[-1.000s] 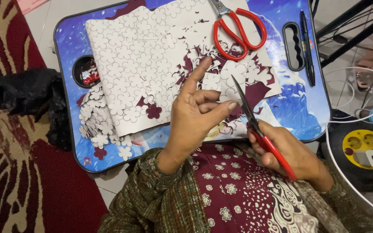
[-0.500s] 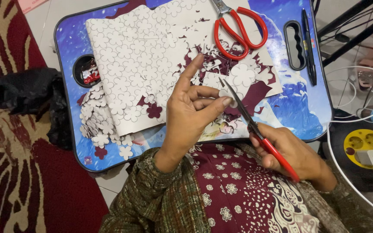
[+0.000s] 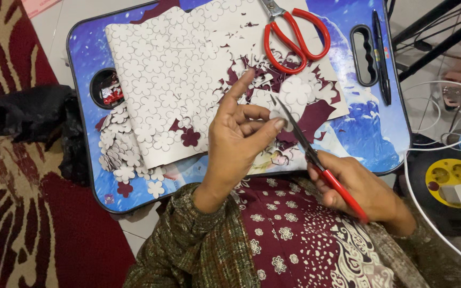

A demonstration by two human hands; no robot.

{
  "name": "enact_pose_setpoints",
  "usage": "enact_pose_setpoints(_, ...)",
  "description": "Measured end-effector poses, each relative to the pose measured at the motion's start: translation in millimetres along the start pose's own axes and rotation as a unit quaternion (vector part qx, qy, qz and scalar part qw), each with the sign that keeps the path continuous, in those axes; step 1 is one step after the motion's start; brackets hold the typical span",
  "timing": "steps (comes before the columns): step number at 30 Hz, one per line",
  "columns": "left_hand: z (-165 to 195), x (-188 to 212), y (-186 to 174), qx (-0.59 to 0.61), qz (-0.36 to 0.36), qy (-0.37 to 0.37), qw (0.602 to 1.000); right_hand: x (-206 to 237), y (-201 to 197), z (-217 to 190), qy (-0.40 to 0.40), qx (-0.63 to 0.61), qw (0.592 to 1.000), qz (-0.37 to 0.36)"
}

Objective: The person sits on the floor with a tray on their lap and cuts small flower shapes out of white paper using red-handled scissors, adding the cut flowers to a pile of finished pieces while scraps accumulate on the tray.

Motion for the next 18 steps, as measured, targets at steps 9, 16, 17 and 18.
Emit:
enact_pose_setpoints(9, -37.2, 3.0, 6.2, 0.090, -0.022, -0.011, 0.996, -1.1, 7.7, -10.0, 0.040, -0.117, 0.992, -0.009)
enact_pose_setpoints(16, -52.0, 7.5, 11.2, 0.129, -0.045, -0.044, 0.990, -7.4, 13.8, -16.6, -0.041, -0.132, 0.989, 0.056)
enact_pose_setpoints(17, -52.5, 7.9, 11.2, 0.130, -0.038, -0.052, 0.989, -7.5, 14.1, -16.2, -0.042, -0.130, 0.989, 0.057)
enact_pose_setpoints(18, -52.9, 8.1, 11.4, 0.131, -0.032, -0.060, 0.989, -7.9, 14.3, -15.5, -0.043, -0.128, 0.989, 0.059)
Point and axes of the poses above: each hand's wrist, its own x-axis away from the middle knuckle, its own y-axis out of the palm, z = x × y, the point moved 3 cm from there along -x, towards the middle knuckle, and after that the axes turned 13 degrees about x, right-handed, at the moved point
